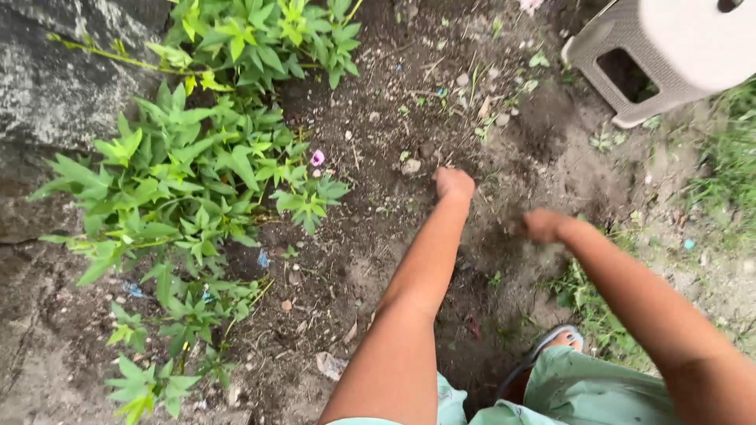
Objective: Hand-pulling weeds and grass from a garden patch.
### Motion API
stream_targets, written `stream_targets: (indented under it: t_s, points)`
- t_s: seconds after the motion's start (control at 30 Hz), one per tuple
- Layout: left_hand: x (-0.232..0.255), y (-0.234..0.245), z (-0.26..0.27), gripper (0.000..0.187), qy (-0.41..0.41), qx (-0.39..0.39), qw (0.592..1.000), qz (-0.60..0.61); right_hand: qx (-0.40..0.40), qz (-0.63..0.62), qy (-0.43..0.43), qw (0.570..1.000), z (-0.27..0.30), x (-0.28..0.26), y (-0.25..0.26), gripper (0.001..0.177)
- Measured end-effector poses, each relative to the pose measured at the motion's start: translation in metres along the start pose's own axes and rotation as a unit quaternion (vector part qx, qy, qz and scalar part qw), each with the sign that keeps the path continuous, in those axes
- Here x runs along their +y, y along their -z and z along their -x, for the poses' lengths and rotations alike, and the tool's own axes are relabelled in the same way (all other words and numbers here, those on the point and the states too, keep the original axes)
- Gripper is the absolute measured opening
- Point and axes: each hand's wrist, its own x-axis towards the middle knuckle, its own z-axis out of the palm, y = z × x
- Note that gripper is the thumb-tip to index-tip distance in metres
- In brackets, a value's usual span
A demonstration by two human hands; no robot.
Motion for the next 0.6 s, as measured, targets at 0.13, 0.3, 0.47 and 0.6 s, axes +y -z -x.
stream_targets:
  t_s: [0.13,0.3,0.47,0.6]
  points:
    - [-0.012,0.007,-0.009,0.033,0.007,0.052,0.999,0.007,0.146,-0.063,-0.031,0.987,-0.013,0.014,0.081,0.033]
    - [-0.042,0.024,0.003,0.037,0.053,0.162,0.985,0.018,0.336,-0.156,-0.005,0.929,-0.097,0.028,0.121,0.038]
    - [-0.032,0.125,0.089,0.021,0.16,0.307,0.912,0.22,0.329,-0.183,0.011,0.926,-0.18,0.021,0.092,0.029]
    - [0.093,0.088,0.028,0.012,0.25,0.47,0.636,0.558,0.303,-0.242,0.02,0.921,-0.158,0.068,0.099,0.045]
